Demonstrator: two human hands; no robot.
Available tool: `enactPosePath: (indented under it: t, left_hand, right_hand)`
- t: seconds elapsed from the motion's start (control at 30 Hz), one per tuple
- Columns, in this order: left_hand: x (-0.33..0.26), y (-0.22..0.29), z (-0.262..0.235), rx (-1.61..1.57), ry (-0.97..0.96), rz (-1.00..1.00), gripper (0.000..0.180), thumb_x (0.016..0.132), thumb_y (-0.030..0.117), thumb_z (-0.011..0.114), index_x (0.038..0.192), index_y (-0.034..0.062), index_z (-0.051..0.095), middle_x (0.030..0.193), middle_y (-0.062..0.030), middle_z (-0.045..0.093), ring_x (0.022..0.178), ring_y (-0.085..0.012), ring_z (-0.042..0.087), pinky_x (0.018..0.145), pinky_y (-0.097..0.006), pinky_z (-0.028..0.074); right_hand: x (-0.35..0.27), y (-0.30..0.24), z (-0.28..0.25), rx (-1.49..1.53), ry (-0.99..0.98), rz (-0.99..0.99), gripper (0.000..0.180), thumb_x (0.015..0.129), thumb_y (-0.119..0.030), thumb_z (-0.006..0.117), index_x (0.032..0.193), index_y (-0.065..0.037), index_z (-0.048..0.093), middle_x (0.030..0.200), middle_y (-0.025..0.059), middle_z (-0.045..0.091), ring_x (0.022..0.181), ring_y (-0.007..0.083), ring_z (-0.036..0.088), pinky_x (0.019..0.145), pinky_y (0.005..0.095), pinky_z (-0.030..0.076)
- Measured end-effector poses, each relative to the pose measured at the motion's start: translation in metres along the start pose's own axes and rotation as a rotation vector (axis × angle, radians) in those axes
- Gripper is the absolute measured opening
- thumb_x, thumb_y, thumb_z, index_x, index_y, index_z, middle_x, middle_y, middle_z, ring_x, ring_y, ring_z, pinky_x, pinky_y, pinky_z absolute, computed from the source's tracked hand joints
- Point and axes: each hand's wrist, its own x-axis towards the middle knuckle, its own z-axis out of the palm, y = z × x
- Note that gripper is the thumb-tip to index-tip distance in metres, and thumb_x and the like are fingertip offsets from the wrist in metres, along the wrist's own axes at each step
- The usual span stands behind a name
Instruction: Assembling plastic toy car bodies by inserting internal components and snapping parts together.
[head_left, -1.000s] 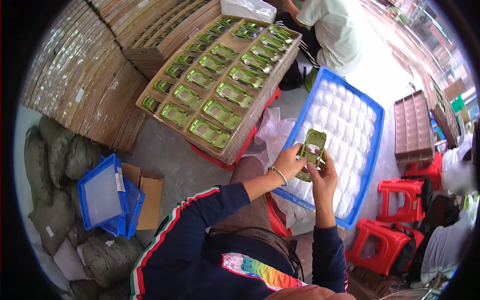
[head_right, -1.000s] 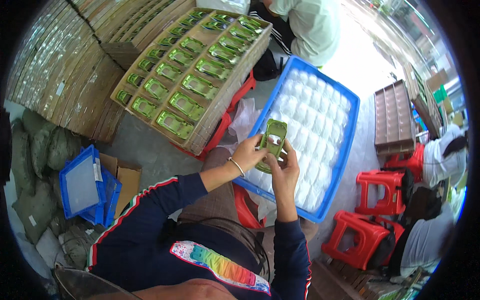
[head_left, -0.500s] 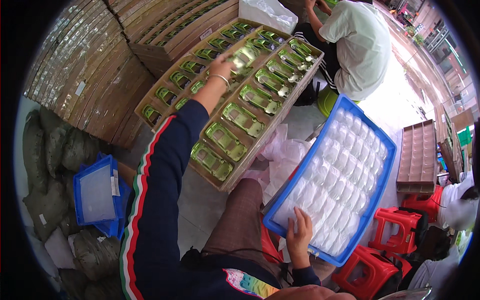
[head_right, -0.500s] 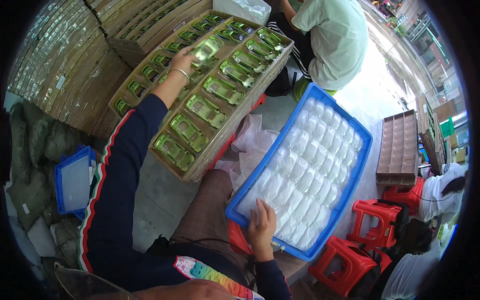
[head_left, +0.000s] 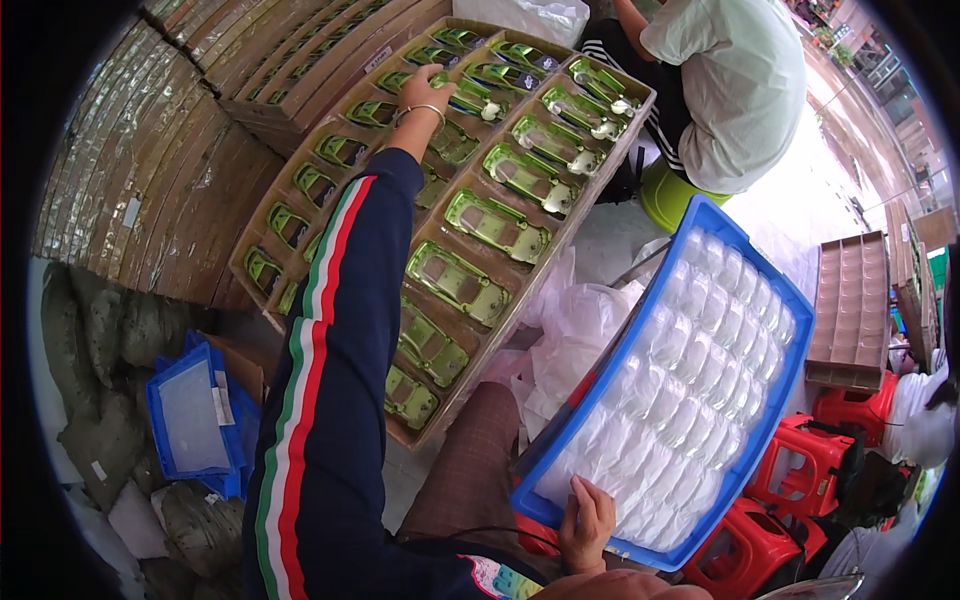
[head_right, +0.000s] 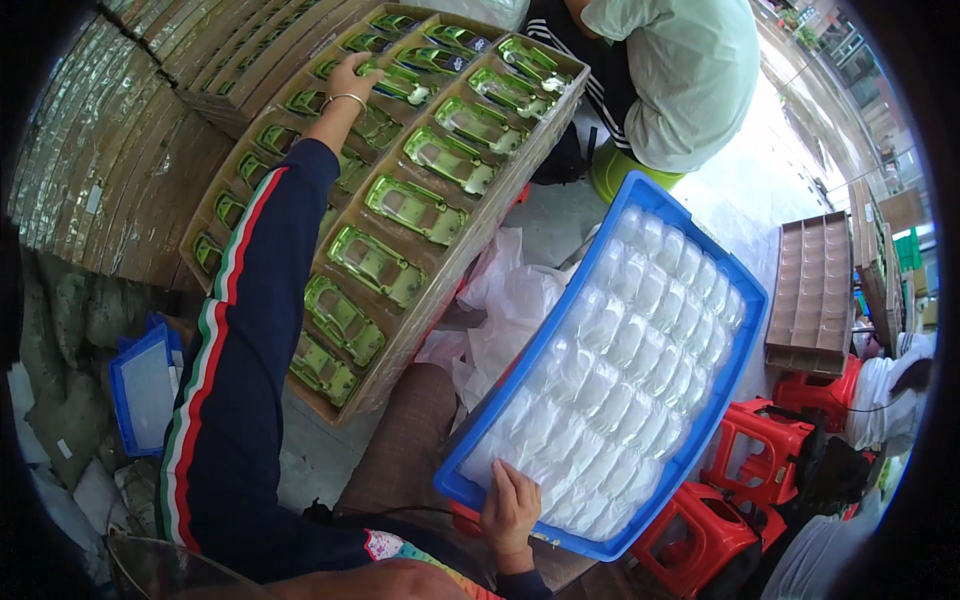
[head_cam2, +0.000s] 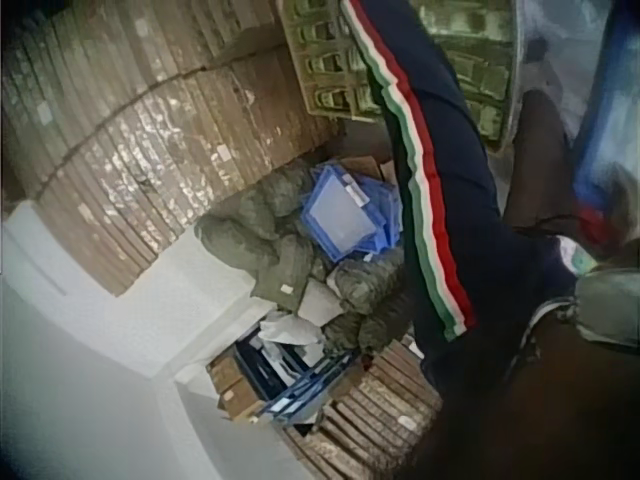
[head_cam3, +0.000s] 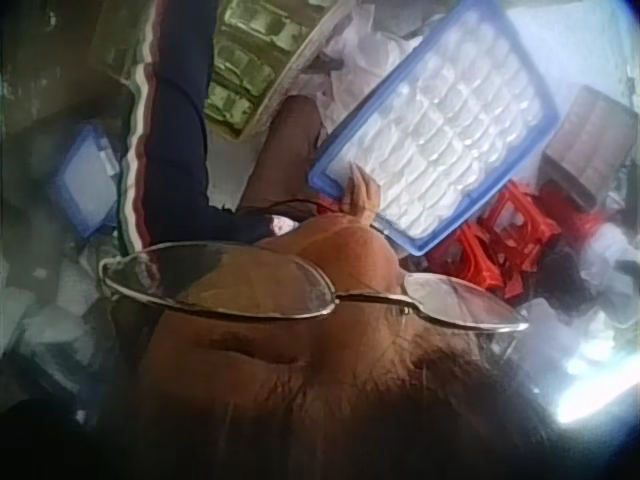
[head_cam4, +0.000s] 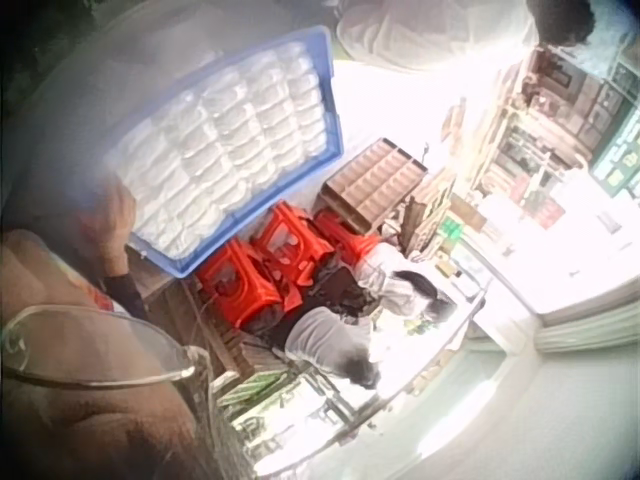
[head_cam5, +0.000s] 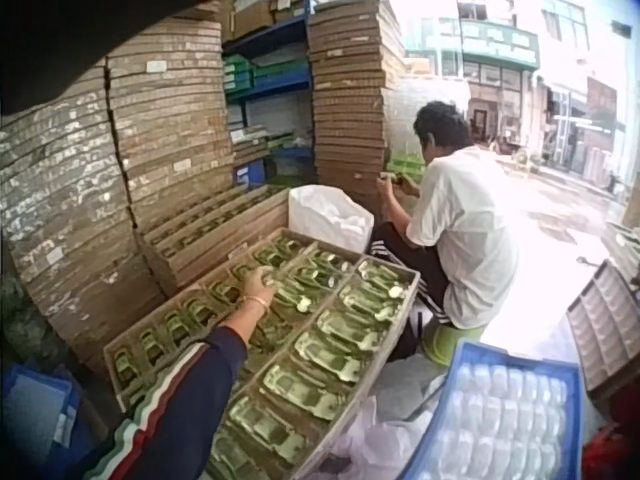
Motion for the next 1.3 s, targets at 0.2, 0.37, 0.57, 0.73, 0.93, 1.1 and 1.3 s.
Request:
enactPosePath:
  t: [0.2,0.37,0.57,0.73,0.93,1.1,1.3]
  left_hand:
    - [-0.015,0.016,0.022,0.362,-0.006,0.231,0.030,0.088,0.014,0.055,0.115,0.0204,0.066,0.130,-0.0009,0.058,0.111,-0.0275,0.060,0.094,-0.042,0.046]
    - [-0.007,0.028,0.024,0.466,0.166,0.401,0.032,0.086,0.014,0.056,0.112,0.0270,0.069,0.134,0.0013,0.056,0.132,-0.0236,0.042,0.106,-0.044,0.033]
    - [-0.004,0.069,0.069,0.682,-0.116,0.351,0.037,0.091,0.022,0.049,0.123,0.0354,0.063,0.152,-0.0018,0.034,0.144,-0.0311,0.020,0.109,-0.053,0.027]
    - [0.015,0.065,0.056,0.911,-0.109,0.555,0.029,0.090,0.027,0.051,0.109,0.0171,0.071,0.144,-0.0057,0.042,0.120,-0.0291,0.046,0.084,-0.050,0.050]
    - [0.028,0.040,0.033,1.017,0.048,0.670,0.036,0.096,0.030,0.046,0.128,0.0151,0.056,0.146,-0.0023,0.042,0.135,-0.0239,0.038,0.100,-0.052,0.040]
    - [0.032,0.043,0.013,0.706,0.149,0.634,0.050,0.090,0.044,0.059,0.123,0.0068,0.059,0.133,-0.0130,0.055,0.119,-0.0330,0.054,0.094,-0.045,0.046]
    - [-0.068,0.085,-0.029,-0.183,-0.016,0.216,0.060,0.077,0.049,0.076,0.109,0.0004,0.065,0.107,-0.0089,0.067,0.098,-0.0214,0.063,0.085,-0.034,0.046]
  right_hand:
    - [-0.001,0.009,0.001,0.002,-0.018,0.013,0.036,0.074,0.005,0.060,0.109,-0.004,0.065,0.103,0.0101,0.066,0.087,0.0266,0.063,0.076,0.0363,0.046]
    - [-0.003,0.013,0.004,0.043,-0.039,0.023,0.037,0.073,0.007,0.061,0.107,-0.004,0.066,0.101,0.0108,0.067,0.085,0.0269,0.063,0.074,0.0359,0.046]
    - [-0.001,0.011,-0.002,0.054,-0.041,0.049,0.036,0.070,0.009,0.063,0.104,-0.003,0.067,0.099,0.0113,0.067,0.082,0.0278,0.063,0.072,0.0361,0.047]
    - [0.000,0.012,-0.005,0.040,-0.025,0.082,0.046,0.067,0.006,0.060,0.112,-0.004,0.064,0.103,0.0094,0.065,0.084,0.0254,0.062,0.073,0.0353,0.047]
    - [-0.003,0.015,-0.006,0.138,-0.102,0.040,0.048,0.071,0.002,0.061,0.118,-0.004,0.061,0.111,0.0094,0.063,0.087,0.0258,0.061,0.073,0.0357,0.047]
    - [-0.003,0.018,-0.014,0.128,-0.058,0.010,0.046,0.072,0.001,0.061,0.117,-0.004,0.061,0.111,0.0097,0.063,0.088,0.0267,0.061,0.075,0.0369,0.047]
    - [-0.010,0.025,-0.011,0.212,0.055,0.033,0.037,0.076,0.001,0.062,0.113,-0.006,0.063,0.103,0.0102,0.064,0.087,0.0296,0.061,0.075,0.0381,0.047]
